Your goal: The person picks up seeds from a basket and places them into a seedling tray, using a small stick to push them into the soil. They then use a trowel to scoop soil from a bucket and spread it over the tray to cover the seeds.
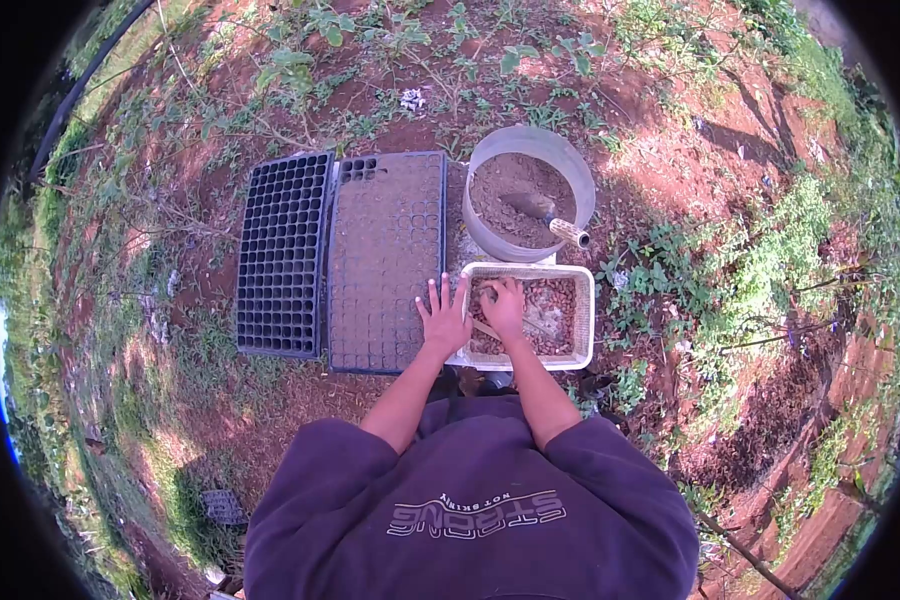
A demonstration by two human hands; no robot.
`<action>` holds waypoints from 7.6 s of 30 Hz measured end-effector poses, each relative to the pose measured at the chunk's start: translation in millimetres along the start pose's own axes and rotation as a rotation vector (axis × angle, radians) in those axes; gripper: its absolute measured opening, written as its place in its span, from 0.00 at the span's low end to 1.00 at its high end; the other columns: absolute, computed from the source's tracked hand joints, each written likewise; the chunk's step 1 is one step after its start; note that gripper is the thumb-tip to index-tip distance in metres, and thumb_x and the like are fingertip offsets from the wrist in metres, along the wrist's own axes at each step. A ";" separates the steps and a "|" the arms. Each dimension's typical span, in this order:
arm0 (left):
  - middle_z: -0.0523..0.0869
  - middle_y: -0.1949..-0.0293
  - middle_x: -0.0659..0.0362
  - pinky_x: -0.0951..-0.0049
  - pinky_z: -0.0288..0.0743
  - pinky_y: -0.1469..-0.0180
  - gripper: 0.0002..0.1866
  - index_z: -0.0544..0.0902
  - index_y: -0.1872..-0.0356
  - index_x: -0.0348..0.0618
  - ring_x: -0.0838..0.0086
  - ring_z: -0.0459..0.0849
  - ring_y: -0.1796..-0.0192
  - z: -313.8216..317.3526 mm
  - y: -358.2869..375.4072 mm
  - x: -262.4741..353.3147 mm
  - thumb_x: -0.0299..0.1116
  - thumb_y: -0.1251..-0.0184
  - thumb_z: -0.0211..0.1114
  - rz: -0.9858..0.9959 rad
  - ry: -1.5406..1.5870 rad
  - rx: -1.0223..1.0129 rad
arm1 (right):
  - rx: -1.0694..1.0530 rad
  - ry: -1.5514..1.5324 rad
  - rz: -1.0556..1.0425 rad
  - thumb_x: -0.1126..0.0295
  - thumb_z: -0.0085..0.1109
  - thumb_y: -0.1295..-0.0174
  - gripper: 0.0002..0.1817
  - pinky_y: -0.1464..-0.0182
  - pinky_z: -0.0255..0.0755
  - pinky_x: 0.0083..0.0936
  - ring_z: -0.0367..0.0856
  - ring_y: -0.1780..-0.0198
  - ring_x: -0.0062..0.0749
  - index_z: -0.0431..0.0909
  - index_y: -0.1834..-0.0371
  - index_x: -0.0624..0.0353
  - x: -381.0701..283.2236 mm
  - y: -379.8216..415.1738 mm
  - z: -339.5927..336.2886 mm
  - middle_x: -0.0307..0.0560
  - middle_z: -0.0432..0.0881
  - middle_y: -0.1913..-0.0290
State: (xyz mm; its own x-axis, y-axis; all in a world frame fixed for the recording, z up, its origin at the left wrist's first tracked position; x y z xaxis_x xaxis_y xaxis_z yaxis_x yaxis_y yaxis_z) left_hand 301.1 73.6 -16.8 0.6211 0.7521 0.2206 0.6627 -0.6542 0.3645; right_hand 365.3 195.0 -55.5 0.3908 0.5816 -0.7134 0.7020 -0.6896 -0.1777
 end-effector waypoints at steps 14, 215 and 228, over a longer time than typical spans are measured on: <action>0.45 0.24 0.47 0.32 0.42 0.30 0.47 0.44 0.23 0.56 0.44 0.39 0.23 5.8 6.2 4.8 0.41 0.40 0.62 0.014 0.016 0.158 | 0.169 -0.255 -0.297 0.77 0.63 0.54 0.10 0.57 0.70 0.36 0.73 0.62 0.45 0.71 0.71 0.61 -24.0 -6.5 -43.6 0.49 0.75 0.67; 0.52 0.25 0.50 0.45 0.37 0.25 0.22 0.74 0.41 0.45 0.59 0.41 0.21 30.1 28.1 28.6 0.36 0.36 0.55 0.255 0.060 0.310 | -0.256 0.410 0.038 0.68 0.63 0.46 0.20 0.39 0.65 0.44 0.68 0.42 0.51 0.81 0.48 0.53 61.3 60.4 -57.2 0.50 0.76 0.44; 0.60 0.27 0.53 0.44 0.40 0.25 0.20 0.76 0.44 0.47 0.60 0.46 0.22 33.1 25.1 24.1 0.35 0.37 0.56 0.260 0.157 0.333 | -0.198 0.415 0.083 0.68 0.64 0.49 0.09 0.46 0.69 0.42 0.74 0.49 0.50 0.82 0.64 0.53 60.7 51.9 -50.1 0.46 0.81 0.55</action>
State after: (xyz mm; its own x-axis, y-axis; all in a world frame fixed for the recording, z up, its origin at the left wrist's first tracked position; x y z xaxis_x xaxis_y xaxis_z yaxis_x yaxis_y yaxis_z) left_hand 346.5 72.7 -32.3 0.7307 0.5459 0.4100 0.6078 -0.7937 -0.0264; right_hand 455.3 216.2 -74.1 0.6273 0.6793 -0.3809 0.7426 -0.6691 0.0298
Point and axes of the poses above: each hand's wrist, its own y-axis away from the middle knuckle, its own z-axis out of the palm, x = y × z, the point moved 1 cm from there along -y, towards the middle knuckle
